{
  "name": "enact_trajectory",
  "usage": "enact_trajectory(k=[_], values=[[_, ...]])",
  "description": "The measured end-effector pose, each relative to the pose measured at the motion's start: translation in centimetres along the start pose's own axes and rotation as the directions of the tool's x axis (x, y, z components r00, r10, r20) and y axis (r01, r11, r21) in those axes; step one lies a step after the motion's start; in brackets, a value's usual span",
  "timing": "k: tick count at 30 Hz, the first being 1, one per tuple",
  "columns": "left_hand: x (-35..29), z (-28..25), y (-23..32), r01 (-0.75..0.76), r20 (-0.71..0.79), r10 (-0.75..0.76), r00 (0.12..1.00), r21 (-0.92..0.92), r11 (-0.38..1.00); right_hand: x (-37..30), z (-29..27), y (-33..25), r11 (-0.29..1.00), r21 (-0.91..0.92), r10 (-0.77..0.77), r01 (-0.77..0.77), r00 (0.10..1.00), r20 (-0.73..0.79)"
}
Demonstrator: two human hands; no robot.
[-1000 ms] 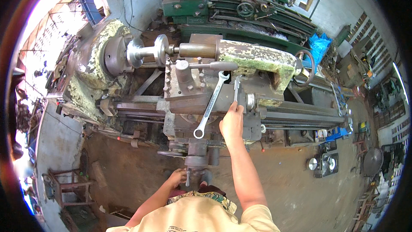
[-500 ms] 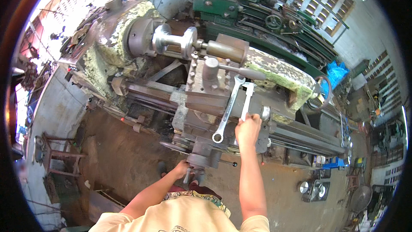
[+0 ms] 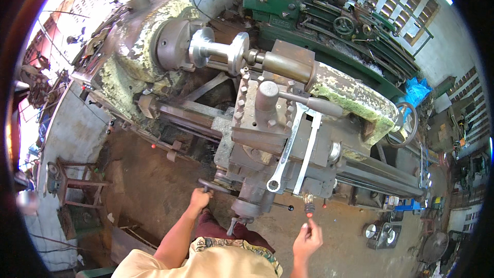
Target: The person operates a metal lathe, adjusting controls and measuring a rotating cylindrical workpiece with a caliper. They use a wrench to tighten components and periodically check dimensions while the machine runs.
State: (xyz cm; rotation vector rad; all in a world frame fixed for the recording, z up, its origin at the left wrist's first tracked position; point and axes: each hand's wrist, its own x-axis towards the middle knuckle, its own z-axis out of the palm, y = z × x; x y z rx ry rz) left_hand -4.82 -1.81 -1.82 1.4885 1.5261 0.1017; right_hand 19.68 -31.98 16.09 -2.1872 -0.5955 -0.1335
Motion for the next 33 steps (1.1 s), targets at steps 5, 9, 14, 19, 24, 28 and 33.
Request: enact_trajectory(k=[5,9,14,19,24,28,33], values=[[5.5,1.0,-4.3,0.129,-0.178,-0.078,0.981,0.301,0.945,-4.5,1.1,1.6,0.879,0.133,0.383,-0.458,0.844,0.376],[9.7,6.2,-10.0,-0.088,0.024,0.087,0.996,0.483,0.871,-5.7,5.3,-0.3,0.763,0.281,0.326,-0.582,0.723,0.609],[11.1,14.1,-12.9,-0.766,-0.136,0.858,0.496,0.397,0.506,-5.1,10.9,-4.6,0.747,0.235,0.297,-0.622,0.628,0.719],[7.0,16.8,-10.0,0.194,0.597,-0.191,0.779,0.061,0.979,-3.8,13.3,-8.4,0.926,0.016,0.284,-0.377,0.725,0.628],[3.3,14.9,-7.3,0.047,0.807,0.130,0.576,-0.192,0.980,-3.1,13.7,-10.4,0.909,0.019,0.325,-0.417,0.737,0.593],[2.1,12.6,-6.2,0.553,0.862,-0.042,0.505,-0.286,0.783,-3.3,13.9,-10.5,0.890,-0.043,0.396,-0.455,0.721,0.568],[5.4,9.7,-7.2,0.487,0.988,-0.034,0.148,-0.043,0.873,-3.5,14.2,-9.9,0.861,-0.014,0.421,-0.509,0.697,0.580]])
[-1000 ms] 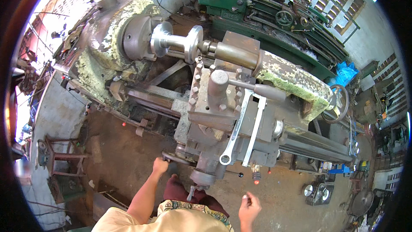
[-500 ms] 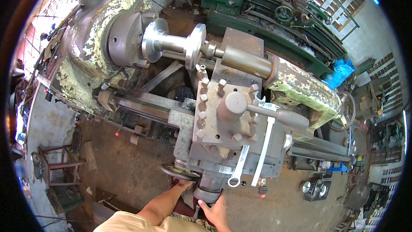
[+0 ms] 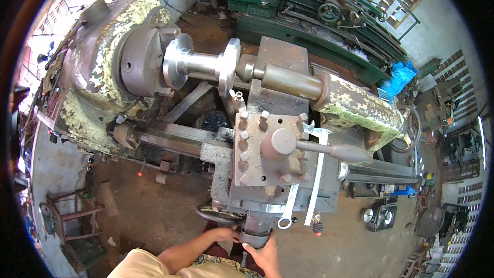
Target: The person operates a metal lathe, adjusting controls and measuring a rotating cylindrical workpiece with a caliper. They use a wrench to tighten components and periodically check dimensions while the machine runs.
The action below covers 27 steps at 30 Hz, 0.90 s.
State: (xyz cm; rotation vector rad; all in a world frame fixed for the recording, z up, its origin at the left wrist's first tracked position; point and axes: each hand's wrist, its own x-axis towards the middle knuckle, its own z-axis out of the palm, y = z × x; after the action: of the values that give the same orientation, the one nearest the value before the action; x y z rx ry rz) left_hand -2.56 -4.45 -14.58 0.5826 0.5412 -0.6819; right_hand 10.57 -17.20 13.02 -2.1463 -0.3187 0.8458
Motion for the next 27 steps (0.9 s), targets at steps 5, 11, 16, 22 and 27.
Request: enact_trajectory(k=[5,11,16,22,27], values=[[-13.6,-13.8,2.9,0.824,-0.926,-0.005,0.377,0.333,0.458,-0.4,0.6,-0.3,1.000,0.000,0.006,-0.006,0.997,-0.083],[-25.5,-20.9,9.8,0.878,-0.845,0.534,0.019,0.269,0.396,-0.4,1.4,0.1,0.997,0.074,0.040,-0.029,0.987,-0.156],[-25.9,-23.0,10.4,0.875,-0.932,0.348,0.105,0.253,0.412,-0.4,1.4,-0.2,0.990,0.142,0.041,-0.014,0.982,-0.185],[-27.5,-26.4,9.6,0.855,-0.937,0.248,0.246,0.331,0.399,-0.4,0.4,-1.6,0.996,0.074,0.051,-0.043,0.992,-0.115],[-26.9,-28.6,9.5,0.857,-0.871,0.442,0.216,0.386,0.341,-0.4,0.2,-1.2,0.997,0.050,0.065,-0.061,0.994,-0.090]])
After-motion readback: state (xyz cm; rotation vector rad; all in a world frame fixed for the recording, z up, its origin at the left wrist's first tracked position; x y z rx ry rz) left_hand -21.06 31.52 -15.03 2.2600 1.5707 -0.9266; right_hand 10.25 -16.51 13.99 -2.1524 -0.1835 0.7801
